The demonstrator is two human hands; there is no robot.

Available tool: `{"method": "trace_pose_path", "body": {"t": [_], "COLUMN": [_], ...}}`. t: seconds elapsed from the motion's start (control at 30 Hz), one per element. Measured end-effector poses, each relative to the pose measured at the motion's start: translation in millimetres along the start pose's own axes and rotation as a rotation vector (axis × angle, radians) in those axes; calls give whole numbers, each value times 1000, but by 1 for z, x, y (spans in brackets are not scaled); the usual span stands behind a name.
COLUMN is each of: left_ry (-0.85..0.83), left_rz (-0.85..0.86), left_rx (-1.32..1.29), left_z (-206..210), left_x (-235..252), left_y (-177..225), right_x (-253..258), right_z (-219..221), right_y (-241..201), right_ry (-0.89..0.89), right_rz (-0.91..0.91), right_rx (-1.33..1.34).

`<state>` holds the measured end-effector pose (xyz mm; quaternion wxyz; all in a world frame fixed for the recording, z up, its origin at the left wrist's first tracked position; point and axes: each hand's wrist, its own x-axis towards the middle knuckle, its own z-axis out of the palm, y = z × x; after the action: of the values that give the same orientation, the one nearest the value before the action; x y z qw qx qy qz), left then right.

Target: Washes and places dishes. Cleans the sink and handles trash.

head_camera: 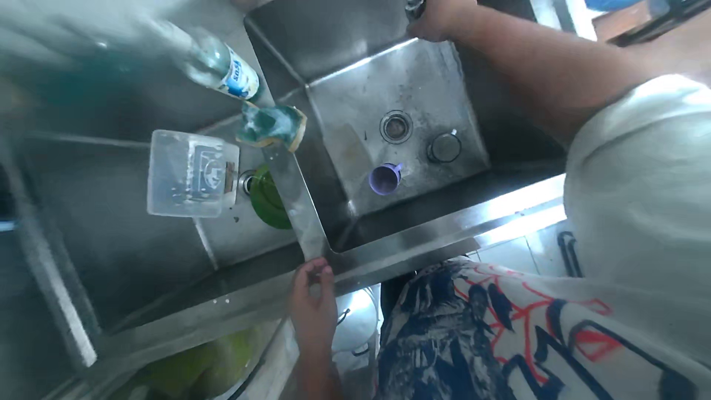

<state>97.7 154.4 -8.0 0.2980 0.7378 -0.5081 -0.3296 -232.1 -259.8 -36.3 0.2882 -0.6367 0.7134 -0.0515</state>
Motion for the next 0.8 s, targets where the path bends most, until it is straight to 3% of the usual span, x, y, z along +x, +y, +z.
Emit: {"method": "trace_pose_path", "body": {"t": [0.33,0.8], "left_ry": [76,84], "left_rz": [39,84], "left_rx": [57,40], "left_z": [0,-3], "left_x": [-9,-11], "left_y": [-16,-18], "right_x": [51,43], "right_z": [19,39], "right_y": [5,-10], "right_ry": [137,62], "right_rz": [-103,-181], "right_rx": [-27,45]}}
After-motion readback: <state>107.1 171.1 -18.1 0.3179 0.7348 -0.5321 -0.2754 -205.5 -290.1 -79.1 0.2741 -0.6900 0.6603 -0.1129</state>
